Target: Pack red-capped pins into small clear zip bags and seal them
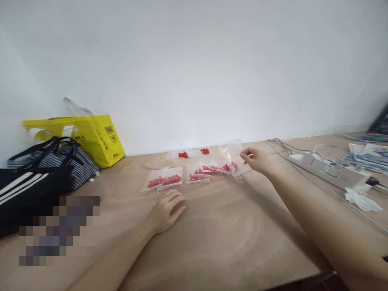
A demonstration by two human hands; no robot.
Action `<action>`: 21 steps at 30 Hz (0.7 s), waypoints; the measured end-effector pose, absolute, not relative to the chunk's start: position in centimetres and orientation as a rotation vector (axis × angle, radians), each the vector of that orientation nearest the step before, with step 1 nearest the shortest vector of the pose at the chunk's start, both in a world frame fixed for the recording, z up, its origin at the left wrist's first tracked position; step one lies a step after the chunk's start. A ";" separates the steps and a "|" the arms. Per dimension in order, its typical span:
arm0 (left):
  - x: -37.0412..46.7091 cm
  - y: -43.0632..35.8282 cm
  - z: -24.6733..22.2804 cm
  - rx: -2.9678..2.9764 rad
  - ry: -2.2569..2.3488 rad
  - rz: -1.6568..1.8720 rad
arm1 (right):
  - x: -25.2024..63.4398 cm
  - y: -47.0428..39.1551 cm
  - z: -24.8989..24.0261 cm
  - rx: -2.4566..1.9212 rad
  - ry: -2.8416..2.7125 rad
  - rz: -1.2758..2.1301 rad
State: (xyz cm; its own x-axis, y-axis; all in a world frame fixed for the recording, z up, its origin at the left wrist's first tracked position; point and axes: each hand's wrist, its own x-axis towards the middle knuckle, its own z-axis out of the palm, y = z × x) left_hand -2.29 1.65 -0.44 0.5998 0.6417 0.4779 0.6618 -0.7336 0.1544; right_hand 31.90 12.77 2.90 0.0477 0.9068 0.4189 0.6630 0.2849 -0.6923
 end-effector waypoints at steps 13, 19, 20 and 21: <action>-1.0 0.6 -0.4 -3.116 -1.166 -0.382 | 22.9 9.6 -1.2 -1.108 -2.022 0.609; -1.5 0.5 -0.4 -3.059 -1.319 -0.424 | 29.5 15.3 -1.0 -1.995 -1.502 0.283; -1.6 0.5 -0.4 -3.032 -1.334 -0.448 | 29.9 15.7 -1.3 -2.013 -1.498 0.300; -1.8 0.5 -0.4 -3.005 -1.349 -0.462 | 30.1 16.1 -1.6 -2.004 -1.510 0.313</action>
State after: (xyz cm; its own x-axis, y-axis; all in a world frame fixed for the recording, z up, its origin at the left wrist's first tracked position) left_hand -1.79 0.53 -0.43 0.6354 0.7522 0.1744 0.7012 -0.6567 0.2775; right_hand 30.13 16.05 -1.57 0.3240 0.9315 0.1653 0.7889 -0.1696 -0.5907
